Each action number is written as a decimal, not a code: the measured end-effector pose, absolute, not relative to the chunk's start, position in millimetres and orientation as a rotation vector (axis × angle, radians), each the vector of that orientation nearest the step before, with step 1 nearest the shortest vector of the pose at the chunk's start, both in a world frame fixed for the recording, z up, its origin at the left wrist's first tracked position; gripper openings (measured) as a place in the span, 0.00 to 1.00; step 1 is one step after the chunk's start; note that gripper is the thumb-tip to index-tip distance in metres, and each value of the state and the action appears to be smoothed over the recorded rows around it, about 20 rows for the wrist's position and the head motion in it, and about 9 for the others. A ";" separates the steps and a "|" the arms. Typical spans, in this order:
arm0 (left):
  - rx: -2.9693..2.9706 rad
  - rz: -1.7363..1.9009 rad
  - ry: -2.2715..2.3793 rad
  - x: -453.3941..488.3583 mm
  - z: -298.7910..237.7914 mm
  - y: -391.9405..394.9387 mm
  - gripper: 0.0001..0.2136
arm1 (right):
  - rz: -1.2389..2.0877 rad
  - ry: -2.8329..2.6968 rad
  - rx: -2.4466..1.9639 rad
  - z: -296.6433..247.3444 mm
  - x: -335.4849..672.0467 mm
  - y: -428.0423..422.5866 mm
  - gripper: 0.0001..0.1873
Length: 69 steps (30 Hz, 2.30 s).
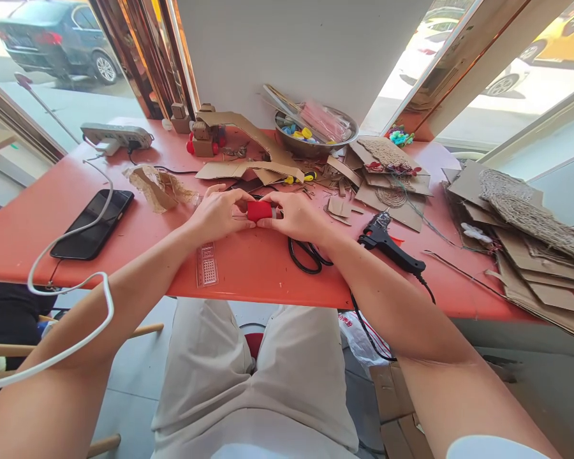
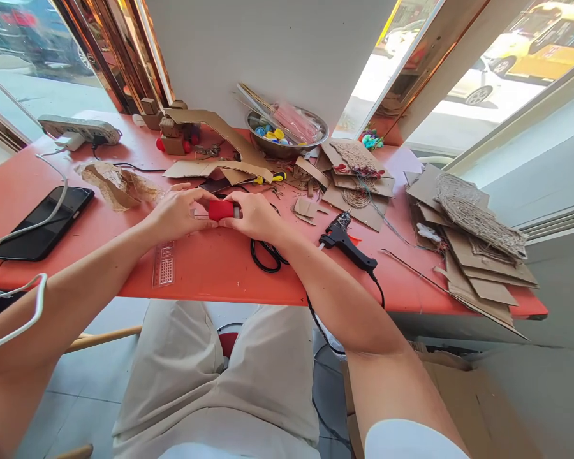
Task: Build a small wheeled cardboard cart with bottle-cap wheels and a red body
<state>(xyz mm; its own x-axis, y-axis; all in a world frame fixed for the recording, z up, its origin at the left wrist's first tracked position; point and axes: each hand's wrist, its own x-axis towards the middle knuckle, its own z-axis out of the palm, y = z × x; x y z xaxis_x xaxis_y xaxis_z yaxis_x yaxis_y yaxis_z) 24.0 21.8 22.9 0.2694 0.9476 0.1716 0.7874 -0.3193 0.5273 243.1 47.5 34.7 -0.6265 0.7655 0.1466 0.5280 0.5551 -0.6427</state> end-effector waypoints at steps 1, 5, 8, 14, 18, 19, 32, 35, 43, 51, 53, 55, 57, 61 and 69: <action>2.209 0.667 1.571 23.1 22.0 22.9 0.22 | 0.785 -2.390 -1.052 35.8 244.0 48.1 0.20; 2.214 0.693 1.528 19.7 20.5 26.0 0.23 | 0.762 -2.403 -1.053 36.8 245.0 49.6 0.23; 2.209 0.672 1.527 18.5 21.2 26.7 0.23 | 0.757 -2.401 -1.041 35.8 244.3 49.3 0.24; 2.243 0.647 1.517 19.1 22.4 25.9 0.22 | 0.793 -2.382 -1.043 36.8 243.8 48.9 0.25; 2.250 0.632 1.528 19.6 23.5 24.8 0.23 | 0.812 -2.419 -1.024 37.0 245.5 50.9 0.23; 2.244 0.631 1.536 19.5 23.8 24.7 0.23 | 0.805 -2.427 -1.018 36.5 245.8 51.5 0.22; 2.226 0.650 1.486 15.9 23.0 27.6 0.24 | 0.705 -2.459 -1.044 36.1 242.7 53.0 0.19; 2.238 0.626 1.468 15.8 23.3 27.5 0.23 | 0.705 -2.460 -1.058 38.3 242.4 51.4 0.19; 2.330 0.596 1.513 16.0 18.3 27.9 0.21 | 0.710 -2.405 -1.052 33.2 239.0 48.7 0.17; 2.332 0.588 1.511 14.6 17.3 28.7 0.20 | 0.619 -2.433 -1.069 28.4 234.3 48.4 0.18; 2.327 0.571 1.510 15.8 18.7 27.1 0.19 | 0.597 -2.450 -1.075 28.6 233.9 47.1 0.18; 2.308 0.586 1.512 16.8 20.5 24.9 0.19 | 0.576 -2.462 -1.075 29.0 233.5 45.3 0.19; 2.257 0.661 1.508 17.1 21.8 23.1 0.22 | 0.559 -2.442 -1.060 30.1 233.6 43.4 0.19; 1.998 0.915 1.408 16.9 22.0 23.6 0.29 | 0.633 -2.282 -1.037 34.3 235.7 41.7 0.28; 1.618 1.128 1.173 21.8 26.1 25.3 0.36 | 0.706 -2.074 -0.915 28.6 236.2 44.6 0.33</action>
<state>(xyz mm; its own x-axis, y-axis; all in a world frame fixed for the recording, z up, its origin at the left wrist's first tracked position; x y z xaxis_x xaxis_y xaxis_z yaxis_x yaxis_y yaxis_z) 21.8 25.3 26.1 0.1641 0.9674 0.1929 0.2306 -0.2278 0.9460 236.2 44.6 28.6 -0.4644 0.7856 0.4090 0.3728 0.5923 -0.7143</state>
